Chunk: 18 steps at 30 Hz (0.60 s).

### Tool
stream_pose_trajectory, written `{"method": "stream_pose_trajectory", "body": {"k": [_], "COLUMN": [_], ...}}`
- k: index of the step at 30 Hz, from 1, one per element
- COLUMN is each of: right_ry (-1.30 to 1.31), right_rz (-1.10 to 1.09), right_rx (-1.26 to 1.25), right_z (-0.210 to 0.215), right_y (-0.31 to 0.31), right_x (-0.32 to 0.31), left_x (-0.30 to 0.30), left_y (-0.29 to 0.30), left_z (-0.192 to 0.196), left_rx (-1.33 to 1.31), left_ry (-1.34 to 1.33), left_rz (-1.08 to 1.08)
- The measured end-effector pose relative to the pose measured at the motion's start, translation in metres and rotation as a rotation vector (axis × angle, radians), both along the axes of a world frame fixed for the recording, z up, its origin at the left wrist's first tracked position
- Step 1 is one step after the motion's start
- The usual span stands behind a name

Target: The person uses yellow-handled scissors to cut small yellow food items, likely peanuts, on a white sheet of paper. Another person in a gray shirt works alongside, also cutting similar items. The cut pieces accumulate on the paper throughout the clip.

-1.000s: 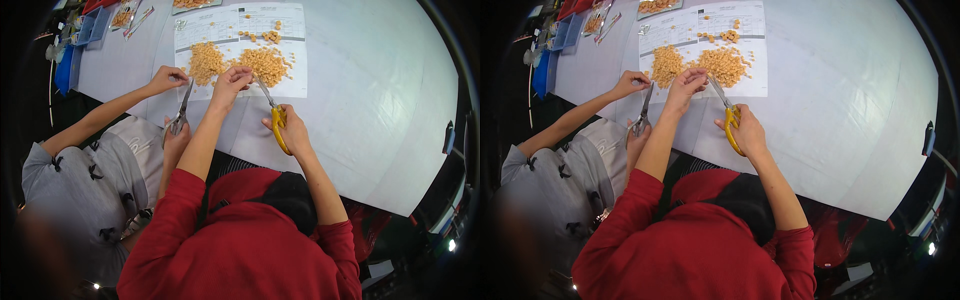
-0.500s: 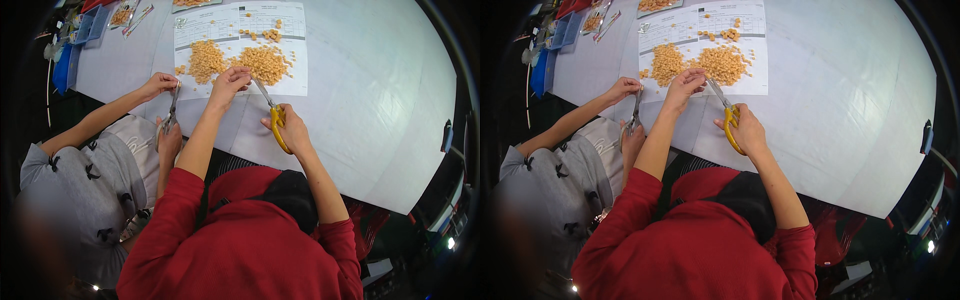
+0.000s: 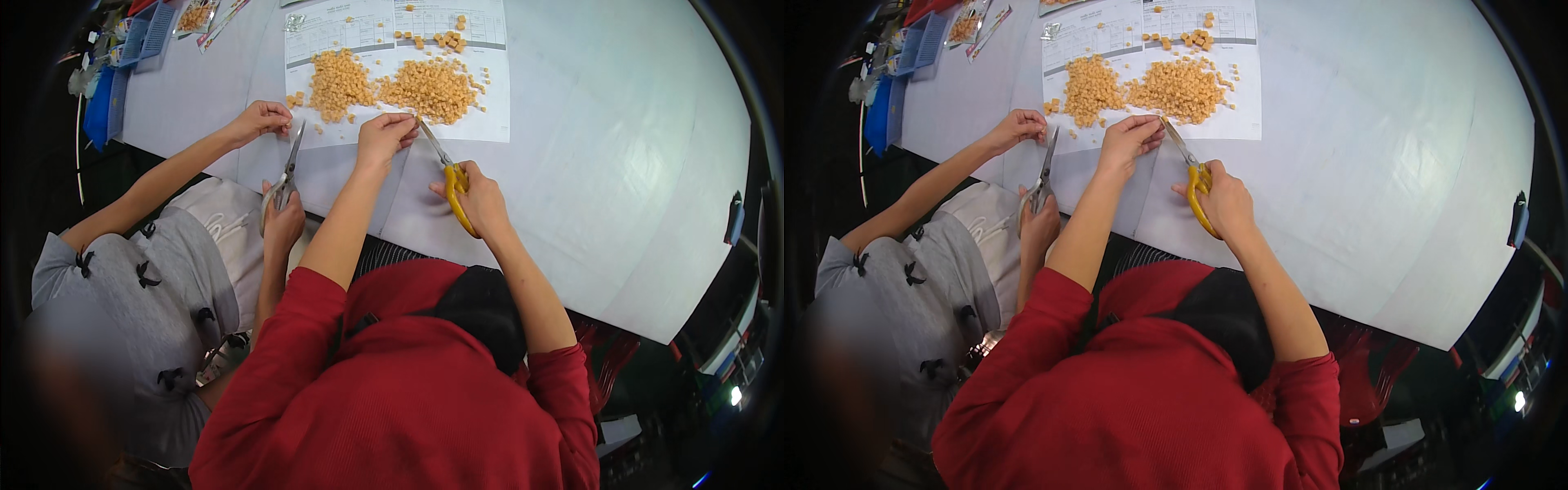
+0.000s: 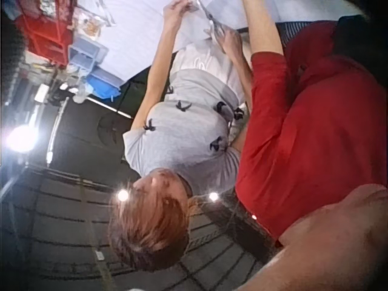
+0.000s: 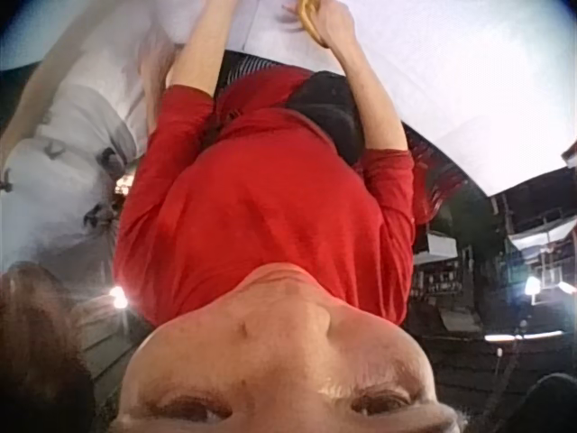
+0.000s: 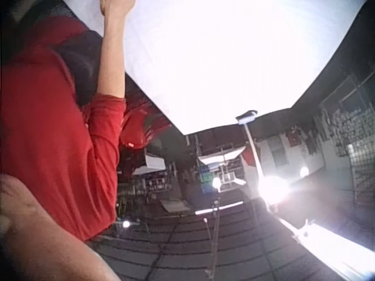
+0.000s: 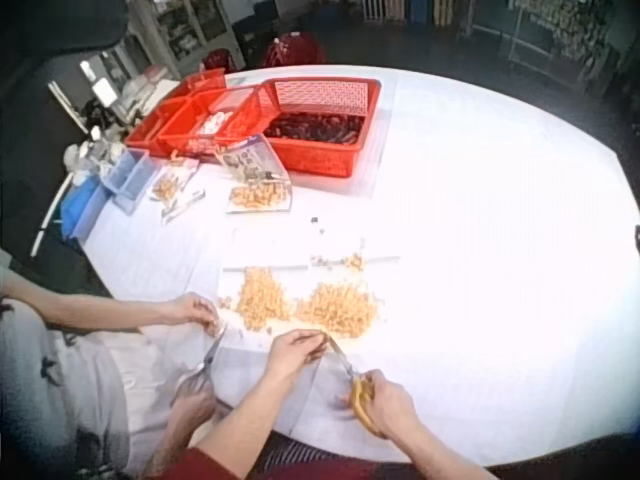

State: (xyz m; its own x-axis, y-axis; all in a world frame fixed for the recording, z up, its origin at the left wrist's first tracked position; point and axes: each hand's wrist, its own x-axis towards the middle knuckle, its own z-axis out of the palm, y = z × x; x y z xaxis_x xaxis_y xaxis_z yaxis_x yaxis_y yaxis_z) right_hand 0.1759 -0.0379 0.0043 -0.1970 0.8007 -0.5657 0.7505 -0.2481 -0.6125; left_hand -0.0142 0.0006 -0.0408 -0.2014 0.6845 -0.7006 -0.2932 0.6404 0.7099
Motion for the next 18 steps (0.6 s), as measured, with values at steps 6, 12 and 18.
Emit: {"method": "stream_pose_trajectory", "body": {"k": [6, 12, 18], "right_ry": [-0.031, -0.013, 0.044], "right_rz": [0.04, 0.016, -0.014], "right_rx": [-0.048, -0.072, -0.171], "right_z": [-0.006, -0.004, 0.007], "right_y": [-0.003, -0.005, -0.01], "right_x": [0.0, -0.001, -0.002], "left_x": [0.001, -0.001, -0.005], "left_y": [-0.005, -0.008, -0.015], "left_z": [-0.006, -0.006, -0.003], "left_rx": [-0.053, -0.04, -0.003], "left_ry": [0.009, -0.028, -0.13], "left_rz": [0.023, 0.065, 0.142]}}
